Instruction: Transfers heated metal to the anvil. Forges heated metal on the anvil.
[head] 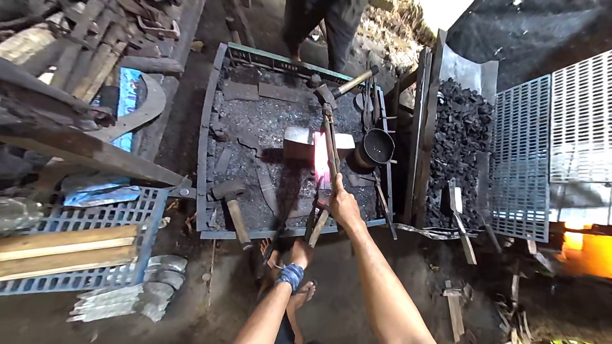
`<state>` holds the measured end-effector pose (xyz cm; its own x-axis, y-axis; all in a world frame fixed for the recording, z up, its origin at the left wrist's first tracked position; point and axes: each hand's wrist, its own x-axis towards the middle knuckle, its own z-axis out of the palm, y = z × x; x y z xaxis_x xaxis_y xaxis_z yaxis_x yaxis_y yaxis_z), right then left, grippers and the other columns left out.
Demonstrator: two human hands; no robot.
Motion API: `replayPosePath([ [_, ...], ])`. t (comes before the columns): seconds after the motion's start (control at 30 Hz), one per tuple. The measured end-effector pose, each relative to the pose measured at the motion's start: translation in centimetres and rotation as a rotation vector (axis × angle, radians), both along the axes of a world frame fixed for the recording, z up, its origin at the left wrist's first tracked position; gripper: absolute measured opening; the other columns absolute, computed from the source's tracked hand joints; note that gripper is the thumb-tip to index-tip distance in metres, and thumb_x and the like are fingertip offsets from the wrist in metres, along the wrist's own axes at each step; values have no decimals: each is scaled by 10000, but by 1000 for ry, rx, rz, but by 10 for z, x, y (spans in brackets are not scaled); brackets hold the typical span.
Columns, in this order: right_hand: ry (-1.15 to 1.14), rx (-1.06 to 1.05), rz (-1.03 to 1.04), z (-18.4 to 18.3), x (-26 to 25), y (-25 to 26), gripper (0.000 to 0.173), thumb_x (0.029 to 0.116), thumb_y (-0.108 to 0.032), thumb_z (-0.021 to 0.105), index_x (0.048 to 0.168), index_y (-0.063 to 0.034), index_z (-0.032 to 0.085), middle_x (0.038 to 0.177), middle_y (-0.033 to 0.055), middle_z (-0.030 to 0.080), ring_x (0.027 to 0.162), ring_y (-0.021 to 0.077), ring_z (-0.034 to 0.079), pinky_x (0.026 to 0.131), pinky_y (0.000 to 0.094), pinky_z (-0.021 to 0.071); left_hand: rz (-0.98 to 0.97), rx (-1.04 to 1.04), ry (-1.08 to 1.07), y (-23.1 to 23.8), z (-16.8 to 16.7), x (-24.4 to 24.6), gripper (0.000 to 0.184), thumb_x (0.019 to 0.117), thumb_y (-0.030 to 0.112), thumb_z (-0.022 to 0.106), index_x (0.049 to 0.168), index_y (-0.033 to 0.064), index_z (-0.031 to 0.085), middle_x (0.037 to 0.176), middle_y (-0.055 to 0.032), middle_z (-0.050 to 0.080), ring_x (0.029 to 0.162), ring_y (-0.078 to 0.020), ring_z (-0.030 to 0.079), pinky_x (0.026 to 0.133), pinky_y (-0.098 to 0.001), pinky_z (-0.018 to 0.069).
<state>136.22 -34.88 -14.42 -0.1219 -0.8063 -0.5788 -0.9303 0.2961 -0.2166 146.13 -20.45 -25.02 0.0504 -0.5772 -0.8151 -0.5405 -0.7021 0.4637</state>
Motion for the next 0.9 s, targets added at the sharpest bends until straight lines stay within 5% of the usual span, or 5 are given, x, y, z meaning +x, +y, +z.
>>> replayPosePath([
  [0.17, 45, 38, -7, -9, 4, 38, 699, 1087, -292, 397, 1667, -329, 8, 1106, 153, 737, 1003, 346, 730, 866, 557, 580, 21, 8, 3, 0, 5, 2, 480, 967, 263, 696, 1338, -24, 597, 1278, -250, 661, 1224, -375, 635, 1055, -543, 492],
  [0.9, 67, 54, -30, -29, 5, 48, 696, 1085, -293, 380, 1665, -344, 0, 1079, 142, 742, 993, 335, 735, 853, 546, 589, -40, 2, -26, 0, -5, 2, 442, 975, 231, 669, 1324, -30, 593, 1263, -245, 667, 1200, -368, 649, 1033, -530, 509],
])
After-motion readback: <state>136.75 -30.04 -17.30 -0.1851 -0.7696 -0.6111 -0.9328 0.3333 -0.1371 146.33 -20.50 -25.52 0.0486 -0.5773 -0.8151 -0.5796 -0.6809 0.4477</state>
